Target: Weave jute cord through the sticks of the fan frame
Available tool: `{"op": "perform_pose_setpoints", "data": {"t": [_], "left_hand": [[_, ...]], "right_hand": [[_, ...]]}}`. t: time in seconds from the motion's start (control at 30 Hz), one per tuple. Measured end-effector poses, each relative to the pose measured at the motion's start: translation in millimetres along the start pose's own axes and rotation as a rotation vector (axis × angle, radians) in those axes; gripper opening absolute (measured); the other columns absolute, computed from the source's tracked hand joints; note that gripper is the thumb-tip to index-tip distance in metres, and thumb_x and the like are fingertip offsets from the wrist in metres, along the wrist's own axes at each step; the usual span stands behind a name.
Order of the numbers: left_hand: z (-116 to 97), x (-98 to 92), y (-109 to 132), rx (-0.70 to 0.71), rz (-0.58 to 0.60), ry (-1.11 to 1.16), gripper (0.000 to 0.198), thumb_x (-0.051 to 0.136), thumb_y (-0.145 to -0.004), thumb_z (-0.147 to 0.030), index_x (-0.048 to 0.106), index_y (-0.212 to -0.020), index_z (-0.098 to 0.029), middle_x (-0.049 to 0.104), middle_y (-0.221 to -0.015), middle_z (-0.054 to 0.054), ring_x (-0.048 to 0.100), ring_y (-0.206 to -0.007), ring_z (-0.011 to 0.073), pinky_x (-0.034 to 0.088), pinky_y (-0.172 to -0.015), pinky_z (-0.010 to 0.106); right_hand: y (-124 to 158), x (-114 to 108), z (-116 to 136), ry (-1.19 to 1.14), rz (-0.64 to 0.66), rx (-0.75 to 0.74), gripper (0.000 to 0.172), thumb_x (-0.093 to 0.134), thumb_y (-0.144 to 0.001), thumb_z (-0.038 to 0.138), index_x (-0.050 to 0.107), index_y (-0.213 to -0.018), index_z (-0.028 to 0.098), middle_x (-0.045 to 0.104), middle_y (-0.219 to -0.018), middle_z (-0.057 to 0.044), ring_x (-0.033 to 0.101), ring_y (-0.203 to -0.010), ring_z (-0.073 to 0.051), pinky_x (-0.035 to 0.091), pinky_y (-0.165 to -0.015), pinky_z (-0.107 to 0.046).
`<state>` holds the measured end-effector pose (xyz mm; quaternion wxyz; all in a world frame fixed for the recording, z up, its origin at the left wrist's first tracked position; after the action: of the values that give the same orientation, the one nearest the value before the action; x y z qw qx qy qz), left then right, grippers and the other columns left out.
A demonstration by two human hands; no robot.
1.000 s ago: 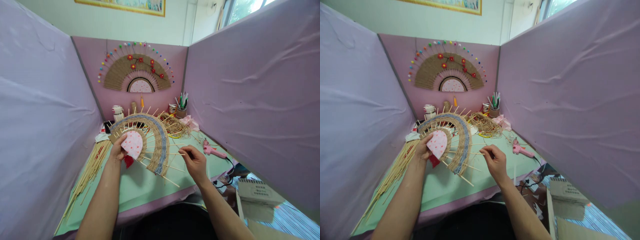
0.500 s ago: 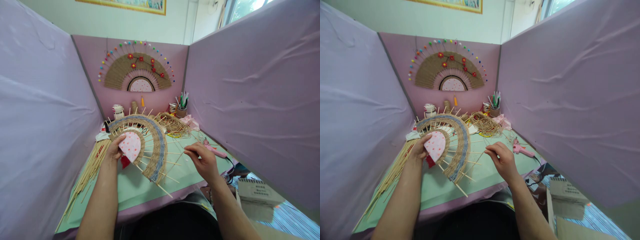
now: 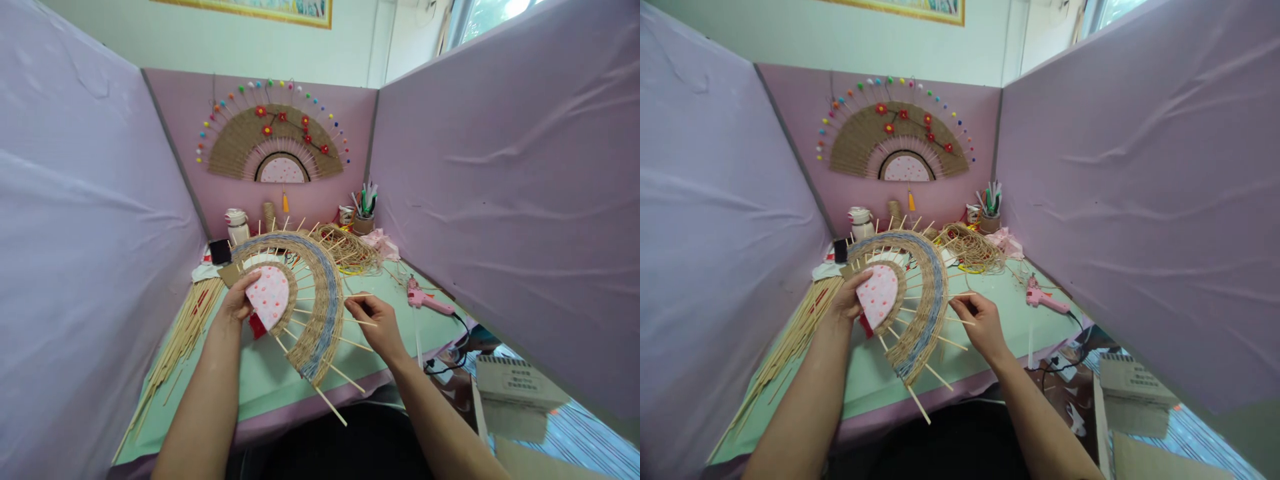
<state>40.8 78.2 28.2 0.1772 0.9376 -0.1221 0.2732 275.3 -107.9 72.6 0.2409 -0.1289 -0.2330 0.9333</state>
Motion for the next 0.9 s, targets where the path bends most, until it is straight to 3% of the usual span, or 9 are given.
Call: {"op": "perform_pose_setpoints", "data": {"t": [0.27, 0.67, 0.9], "left_hand": [[-1, 1.8, 3, -0.007, 0.005, -0.021, 0.009, 0.055, -0.077, -0.005, 0.064, -0.079, -0.007, 0.071, -0.065, 0.009, 0.067, -0.053, 0.0182, 0.058, -0.055, 0.026], [-5, -7.8, 2, -0.026, 0.027, -0.076, 0.007, 0.061, -0.073, -0.008, 0.063, -0.079, -0.009, 0.071, -0.064, 0.006, 0.066, -0.051, 0.0161, 0.057, -0.052, 0.023], [-7, -6.7, 5, -0.035, 0.045, -0.114, 0.009, 0.058, -0.071, -0.004, 0.064, -0.077, -0.008, 0.071, -0.064, 0.007, 0.066, -0.051, 0.0167, 0.057, -0.052, 0.025]], "right_hand": [[-2, -7, 6, 0.09, 0.006, -0.047, 0.02, 0.065, -0.081, 0.035, 0.065, -0.071, 0.017, 0.058, -0.061, 0.0, 0.046, -0.053, -0.011, 0.036, -0.051, -0.024], [-2, -21, 42, 0.29, 0.019, -0.439, 0.007, 0.057, -0.089, 0.02, 0.064, -0.088, 0.02, 0.064, -0.078, -0.004, 0.059, -0.073, -0.015, 0.046, -0.067, -0.028], [-1, -44, 54, 0.401, -0.082, -0.484, 0.003, 0.062, -0.085, 0.021, 0.063, -0.082, 0.02, 0.062, -0.073, -0.002, 0.056, -0.065, -0.015, 0.044, -0.061, -0.028]]}}
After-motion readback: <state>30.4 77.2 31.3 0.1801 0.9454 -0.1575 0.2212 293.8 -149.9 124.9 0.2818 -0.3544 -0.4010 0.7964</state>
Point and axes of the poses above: each hand's wrist, its own y-axis away from the middle knuckle, its own x-axis out of the palm, z = x × y, the point moved 9 cm from there along -y, towards the middle knuckle
